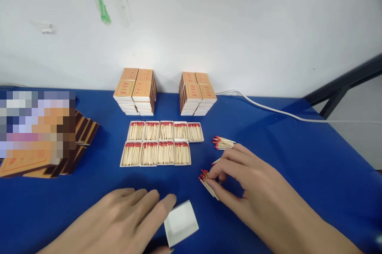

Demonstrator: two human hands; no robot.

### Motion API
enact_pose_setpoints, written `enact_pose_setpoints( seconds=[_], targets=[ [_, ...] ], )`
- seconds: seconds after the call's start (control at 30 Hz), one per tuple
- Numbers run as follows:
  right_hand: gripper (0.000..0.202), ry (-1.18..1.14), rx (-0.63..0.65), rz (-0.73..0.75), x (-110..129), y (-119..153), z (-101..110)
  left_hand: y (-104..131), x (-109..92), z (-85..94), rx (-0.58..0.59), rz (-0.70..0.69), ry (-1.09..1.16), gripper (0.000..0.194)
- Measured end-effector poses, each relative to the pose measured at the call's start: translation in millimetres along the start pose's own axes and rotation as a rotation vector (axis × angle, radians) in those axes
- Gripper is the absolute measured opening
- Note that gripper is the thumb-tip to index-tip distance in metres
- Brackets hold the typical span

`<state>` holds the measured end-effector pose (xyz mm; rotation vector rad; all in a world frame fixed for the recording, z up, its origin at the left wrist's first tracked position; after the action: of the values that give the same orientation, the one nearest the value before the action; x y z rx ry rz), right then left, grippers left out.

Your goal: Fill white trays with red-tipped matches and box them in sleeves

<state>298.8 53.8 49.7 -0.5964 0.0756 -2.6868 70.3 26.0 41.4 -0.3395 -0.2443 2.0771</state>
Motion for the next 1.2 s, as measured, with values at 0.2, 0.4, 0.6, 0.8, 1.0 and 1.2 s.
enact_pose_setpoints(
  seconds=[0.2, 0.4, 0.6, 0.8, 1.0, 1.2],
  targets=[
    [0.013, 0.05, -0.024, -0.035, -18.4, -1.3, 23.2, -0.2, 0.8, -1.8, -0.009, 0.007, -0.019, 0.046],
    [0.017, 0.092, -0.059, 0.058, -29.3, 7.3, 22.1, 2.7, 1.1, -2.3, 0.018, 0.008, -0.009, 0.05],
    [0.024, 0.16, -0.028, 0.128, -29.2, 4.3, 10.7, 1.7, 0.0, -0.7, -0.006, 0.001, -0.005, 0.047],
    [0.027, 0.117, 0.015, 0.143, -23.7, -0.5, 15.8, -0.5, 0.0, -0.5, 0.008, 0.0, -0.016, 0.046],
    [0.025, -0.088, -0.05, -0.057, -31.7, 3.1, 34.0, -2.0, 0.4, -1.0, 0.012, -0.003, -0.029, 0.046],
    [0.027, -0.297, -0.108, -0.231, -46.3, 4.4, 40.8, 0.1, -1.4, 0.3, -0.001, -0.001, -0.019, 0.046]
  ],
)
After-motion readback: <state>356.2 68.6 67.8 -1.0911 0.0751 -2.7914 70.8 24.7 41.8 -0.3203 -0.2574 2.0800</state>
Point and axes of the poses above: each hand's wrist, its own y-axis away from the middle knuckle, its own z-axis out of the back of the hand, x = y × z, the point moved 7 cm from there along -y, towards the middle knuckle, and after that the axes turned 2 degrees about y, right-handed, at the moved point
